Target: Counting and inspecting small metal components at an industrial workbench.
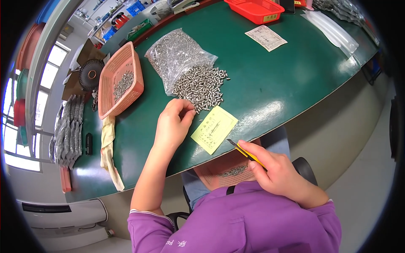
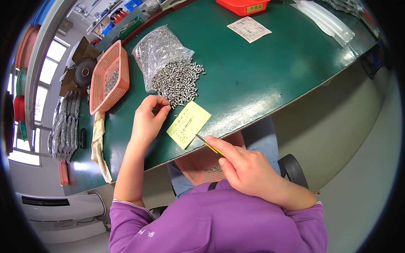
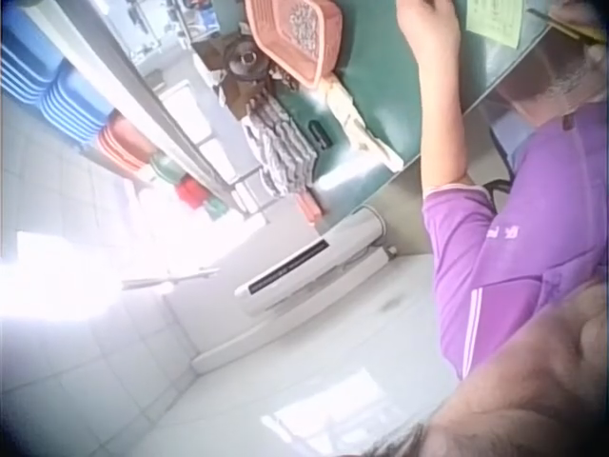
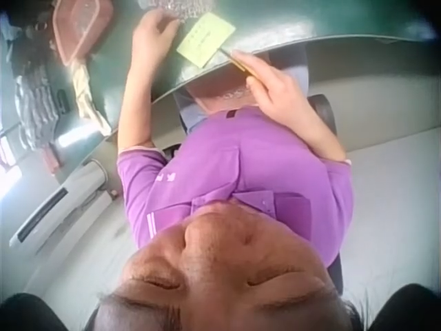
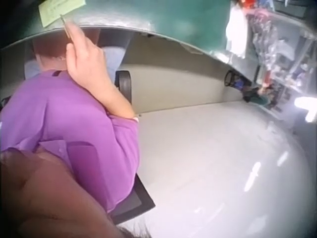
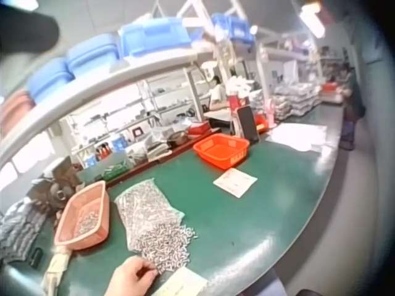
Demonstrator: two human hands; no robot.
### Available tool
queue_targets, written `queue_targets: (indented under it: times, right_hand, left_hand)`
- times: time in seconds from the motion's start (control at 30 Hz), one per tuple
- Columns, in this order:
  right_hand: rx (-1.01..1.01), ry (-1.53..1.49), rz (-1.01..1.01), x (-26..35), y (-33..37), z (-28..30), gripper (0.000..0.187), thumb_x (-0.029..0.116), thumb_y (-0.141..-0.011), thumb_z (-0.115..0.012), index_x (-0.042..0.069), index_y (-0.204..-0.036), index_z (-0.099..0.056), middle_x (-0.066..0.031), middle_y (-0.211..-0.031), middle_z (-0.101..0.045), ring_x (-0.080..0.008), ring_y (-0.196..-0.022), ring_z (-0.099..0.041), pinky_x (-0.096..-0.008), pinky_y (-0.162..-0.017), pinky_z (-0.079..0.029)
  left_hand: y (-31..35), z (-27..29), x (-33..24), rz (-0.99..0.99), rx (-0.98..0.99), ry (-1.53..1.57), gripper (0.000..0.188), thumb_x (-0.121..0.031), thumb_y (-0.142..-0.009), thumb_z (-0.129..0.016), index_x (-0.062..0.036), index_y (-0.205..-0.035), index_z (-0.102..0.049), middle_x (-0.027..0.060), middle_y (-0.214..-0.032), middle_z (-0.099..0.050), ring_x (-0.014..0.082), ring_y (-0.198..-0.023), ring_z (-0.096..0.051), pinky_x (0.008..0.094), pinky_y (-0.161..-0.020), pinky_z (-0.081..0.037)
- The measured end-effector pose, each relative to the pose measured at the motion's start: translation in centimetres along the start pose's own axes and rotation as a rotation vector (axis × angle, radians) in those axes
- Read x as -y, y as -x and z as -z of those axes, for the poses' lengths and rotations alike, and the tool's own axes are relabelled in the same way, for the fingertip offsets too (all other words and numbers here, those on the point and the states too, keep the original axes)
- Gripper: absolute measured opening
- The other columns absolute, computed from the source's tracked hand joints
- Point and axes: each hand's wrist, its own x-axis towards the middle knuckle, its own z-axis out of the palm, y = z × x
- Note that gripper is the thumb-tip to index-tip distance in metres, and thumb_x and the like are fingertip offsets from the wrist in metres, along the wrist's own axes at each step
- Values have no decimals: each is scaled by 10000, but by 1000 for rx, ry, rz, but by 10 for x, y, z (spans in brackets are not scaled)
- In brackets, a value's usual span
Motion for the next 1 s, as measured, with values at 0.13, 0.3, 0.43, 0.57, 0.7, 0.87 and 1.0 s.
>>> queue_targets:
  times: [0.13,0.3,0.43,0.57,0.7,0.87,1.0]
  right_hand:
    - [25,8,-42,-1,-1,1,526,7,-923,-586,92,-1440,-528,-174,-1108,-719,-334,-868,-726,-367,-743,-576]
    - [-40,69,64,-7,-6,-5,546,24,-916,-589,90,-1452,-510,-159,-1076,-708,-323,-810,-701,-415,-671,-572]
    - [18,78,33,-5,-10,-4,550,23,-911,-591,88,-1451,-510,-165,-1072,-708,-328,-826,-702,-418,-680,-573]
    - [6,82,47,-5,-13,-7,550,26,-908,-593,78,-1449,-506,-169,-1047,-708,-329,-824,-701,-428,-685,-574]
    - [-18,87,70,-8,-14,-11,548,36,-910,-596,73,-1449,-501,-167,-989,-705,-324,-788,-696,-433,-670,-571]
    - [72,114,-41,2,-14,-13,535,36,-920,-597,77,-1446,-508,-168,-1037,-699,-333,-834,-704,-419,-704,-577]
    - [127,173,-70,6,-19,-14,526,27,-920,-595,75,-1439,-519,-172,-1108,-708,-334,-879,-714,-409,-720,-585]
  left_hand:
    - [13,9,-6,23,-66,31,103,-34,-862,-715,-19,-935,-644,79,-891,-628,180,-735,-624,295,-685,-521]
    - [56,7,-9,68,-144,306,102,2,-880,-688,-11,-935,-603,32,-863,-638,103,-738,-597,255,-699,-515]
    - [80,-3,-15,170,-146,485,107,-5,-910,-681,-5,-1001,-625,27,-898,-661,89,-778,-606,243,-752,-515]
    - [81,-8,-19,92,-133,520,98,32,-942,-640,6,-1036,-644,61,-954,-702,106,-831,-653,265,-774,-540]
    - [83,-17,-31,157,-201,714,59,31,-952,-642,-2,-1000,-654,85,-996,-719,108,-832,-662,271,-758,-549]
    - [74,-25,-25,-180,-201,247,134,15,-844,-738,-47,-934,-660,83,-1000,-721,232,-901,-665,349,-822,-522]
    - [71,-25,-27,-140,-134,6,188,23,-748,-781,-35,-880,-661,86,-938,-645,249,-908,-601,348,-804,-485]
